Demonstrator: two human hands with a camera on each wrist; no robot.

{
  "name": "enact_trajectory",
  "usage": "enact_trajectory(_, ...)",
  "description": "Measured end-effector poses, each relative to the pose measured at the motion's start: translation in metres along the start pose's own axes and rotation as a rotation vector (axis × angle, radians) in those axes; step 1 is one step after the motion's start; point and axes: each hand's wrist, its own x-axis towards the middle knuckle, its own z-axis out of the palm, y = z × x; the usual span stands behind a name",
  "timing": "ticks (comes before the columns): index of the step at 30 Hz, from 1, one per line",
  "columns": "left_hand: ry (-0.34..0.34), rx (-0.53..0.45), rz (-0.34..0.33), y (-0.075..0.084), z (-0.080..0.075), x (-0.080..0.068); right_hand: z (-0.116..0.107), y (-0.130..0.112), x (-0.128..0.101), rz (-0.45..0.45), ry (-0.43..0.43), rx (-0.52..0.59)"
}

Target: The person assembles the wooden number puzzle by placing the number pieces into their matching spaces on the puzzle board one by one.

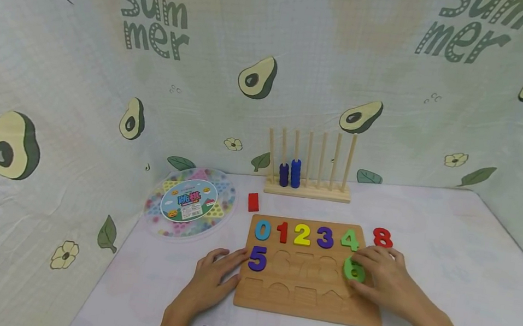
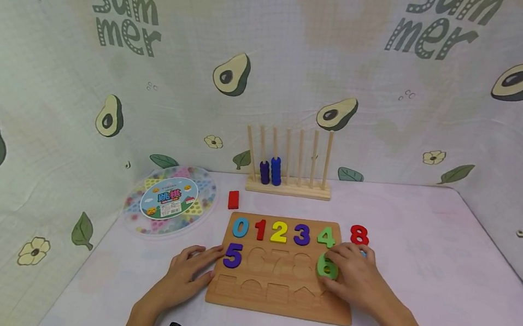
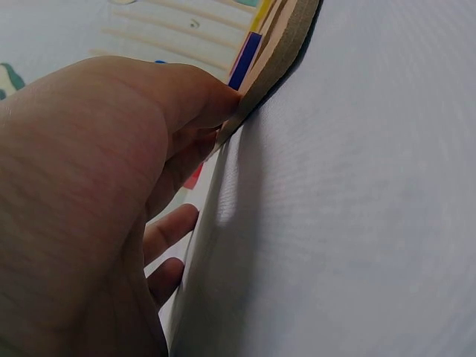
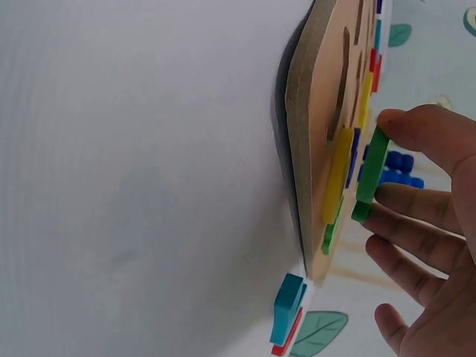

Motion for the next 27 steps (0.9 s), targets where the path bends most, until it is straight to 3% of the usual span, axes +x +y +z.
enact_trajectory(27,0.001,0.005,0.023,0.0,-0.002,-0.001,0.014,-0.033,0.02,-0.016,-0.032,0.068)
